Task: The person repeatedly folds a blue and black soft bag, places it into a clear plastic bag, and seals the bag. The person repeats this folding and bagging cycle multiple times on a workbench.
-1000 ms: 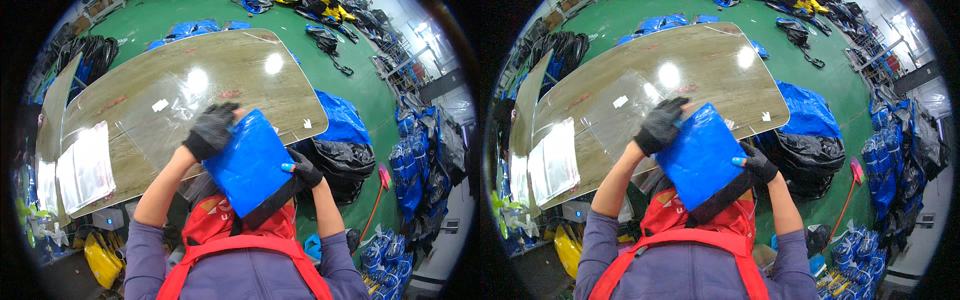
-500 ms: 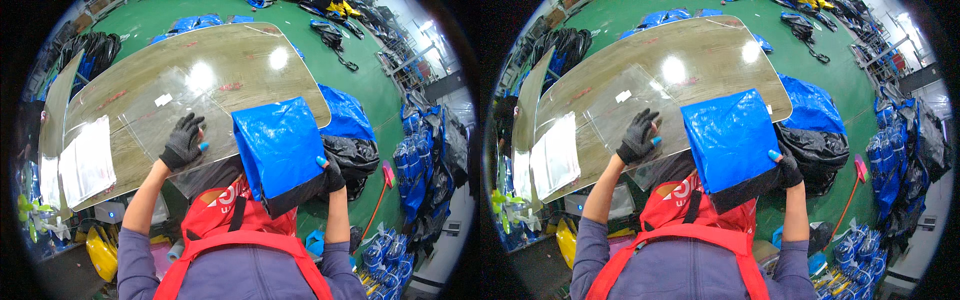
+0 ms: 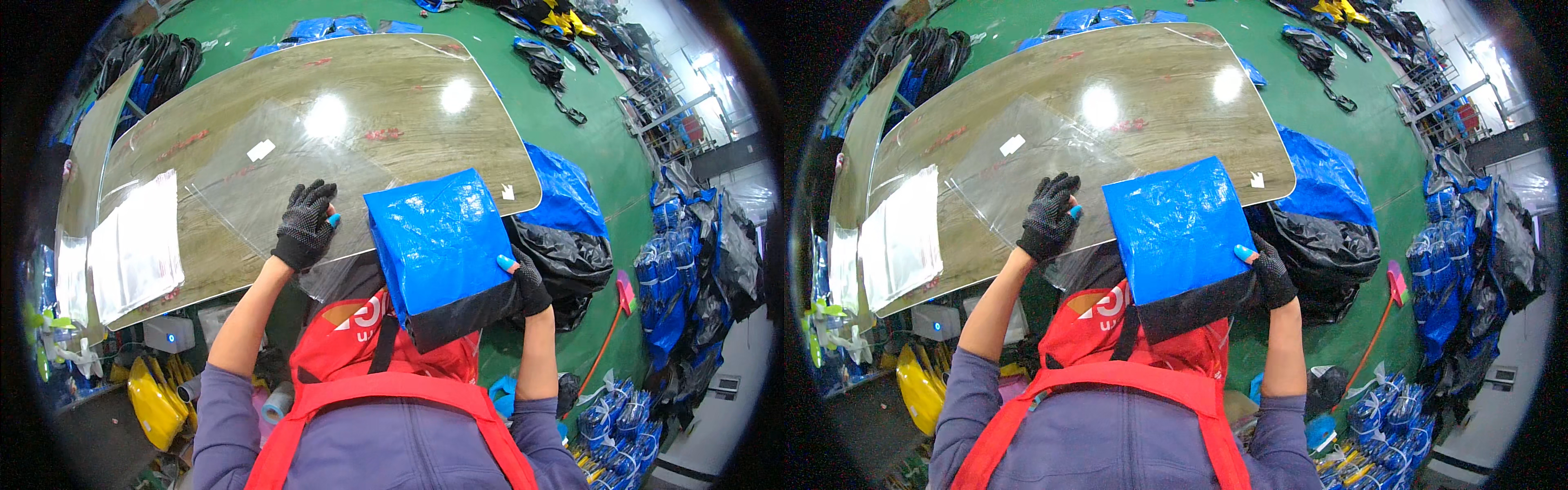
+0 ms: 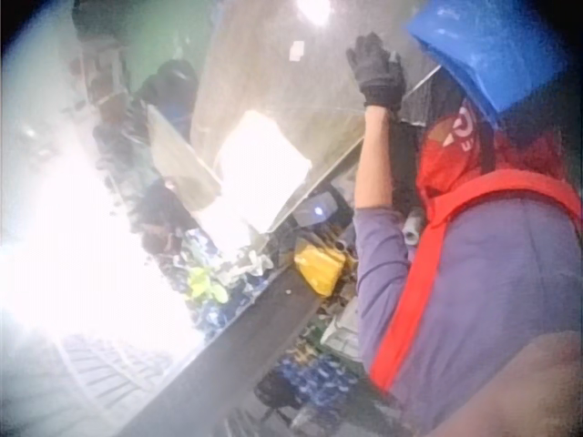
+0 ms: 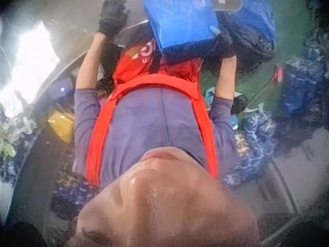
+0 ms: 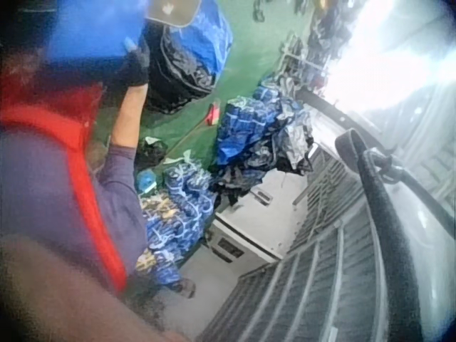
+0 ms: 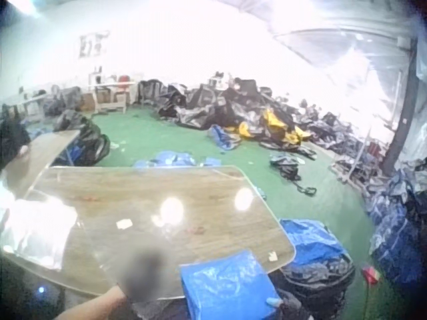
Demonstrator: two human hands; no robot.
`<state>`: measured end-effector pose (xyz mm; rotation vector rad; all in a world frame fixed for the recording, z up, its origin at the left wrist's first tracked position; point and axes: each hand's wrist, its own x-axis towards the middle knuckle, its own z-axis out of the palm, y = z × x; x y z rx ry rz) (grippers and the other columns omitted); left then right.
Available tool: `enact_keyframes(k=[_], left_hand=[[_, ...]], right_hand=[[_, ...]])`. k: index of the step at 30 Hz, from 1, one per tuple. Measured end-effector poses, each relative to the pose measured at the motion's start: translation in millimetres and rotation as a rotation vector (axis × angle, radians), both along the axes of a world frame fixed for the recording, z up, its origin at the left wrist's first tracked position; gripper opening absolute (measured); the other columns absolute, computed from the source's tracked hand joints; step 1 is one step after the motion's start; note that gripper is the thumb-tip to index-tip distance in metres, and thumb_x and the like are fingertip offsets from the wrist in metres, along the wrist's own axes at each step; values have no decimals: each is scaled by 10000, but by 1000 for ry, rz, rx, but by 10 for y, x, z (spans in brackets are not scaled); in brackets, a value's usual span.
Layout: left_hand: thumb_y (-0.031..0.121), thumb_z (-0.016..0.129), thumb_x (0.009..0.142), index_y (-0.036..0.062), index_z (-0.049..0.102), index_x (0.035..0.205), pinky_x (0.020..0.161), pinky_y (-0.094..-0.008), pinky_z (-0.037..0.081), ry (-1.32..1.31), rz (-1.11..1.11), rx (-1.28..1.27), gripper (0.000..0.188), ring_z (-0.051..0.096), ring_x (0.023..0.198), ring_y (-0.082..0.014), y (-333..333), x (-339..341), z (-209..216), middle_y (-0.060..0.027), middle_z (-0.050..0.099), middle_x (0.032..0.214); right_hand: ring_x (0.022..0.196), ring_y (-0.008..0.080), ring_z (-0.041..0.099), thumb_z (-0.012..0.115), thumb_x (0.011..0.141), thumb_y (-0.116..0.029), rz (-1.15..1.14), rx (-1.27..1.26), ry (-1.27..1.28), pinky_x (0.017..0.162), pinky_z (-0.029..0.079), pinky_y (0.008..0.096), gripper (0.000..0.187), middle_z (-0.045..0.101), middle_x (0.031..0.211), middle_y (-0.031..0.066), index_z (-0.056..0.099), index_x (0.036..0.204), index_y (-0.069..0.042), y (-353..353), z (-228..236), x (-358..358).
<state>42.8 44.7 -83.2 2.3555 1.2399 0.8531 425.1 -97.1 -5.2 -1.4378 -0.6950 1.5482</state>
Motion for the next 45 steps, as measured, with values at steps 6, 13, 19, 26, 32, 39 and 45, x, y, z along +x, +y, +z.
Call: enact_keyframes(k=[6, 13, 19, 26, 32, 39, 45], left_hand=[[164, 642, 788, 23, 617, 982, 1062, -493, 302, -5, 26, 64, 241, 504, 1172, -372, 40, 28, -40, -181, 598, 1167], [185, 647, 851, 29, 602, 891, 879, -337, 455, -526, 141, -607, 168, 597, 982, -201, 123, 32, 50, -111, 658, 1028], [122, 574, 809, 21, 576, 969, 942, -398, 430, -233, -73, -88, 190, 575, 1048, -362, -86, -187, 440, -177, 640, 1079], [26, 572, 803, 27, 578, 959, 1017, -463, 384, -26, -183, -54, 157, 565, 1110, -390, -525, -219, 729, -213, 614, 1156], [51, 587, 816, 40, 584, 980, 1014, -471, 386, -62, -132, -7, 164, 558, 1124, -389, -652, -149, 725, -209, 613, 1158], [89, 592, 836, 56, 597, 1054, 1025, -467, 378, -46, -97, -37, 220, 508, 1198, -388, -667, -109, 692, -184, 595, 1212], [176, 583, 864, 61, 587, 1173, 1085, -497, 303, 172, -70, 49, 330, 471, 1240, -376, -676, -86, 666, -174, 560, 1268]], right_hand=[[928, 203, 634, 637, 862, -182, -3, -30, 70, 797, 533, 337, 463, 629, 1113, 130, 517, 1255, 30, 53, 32, 11], [910, 180, 611, 692, 818, -128, -37, 31, -163, 796, 518, 322, 493, 619, 1102, 102, 504, 1250, 18, 65, 214, -339], [922, 191, 541, 743, 807, -333, 435, 110, -82, 785, 473, 326, 525, 561, 1002, 103, 484, 1141, -22, -225, -409, -1268], [843, 193, 631, 574, 916, -245, 358, 509, -258, 719, 491, 312, 233, 642, 883, 137, 587, 952, -15, 825, -832, -996], [857, 157, 625, 571, 905, -218, 620, 225, -146, 733, 489, 302, 214, 669, 943, 89, 645, 961, -26, 1146, -723, -1164], [682, 184, 595, 617, 864, -277, 821, 482, -419, 648, 490, 340, 261, 670, 764, 93, 683, 898, -27, 1249, -698, -1066], [810, 103, 574, 653, 860, -284, 417, 314, -225, 748, 490, 271, 316, 633, 914, 42, 582, 1018, -19, 920, -624, -1042]])
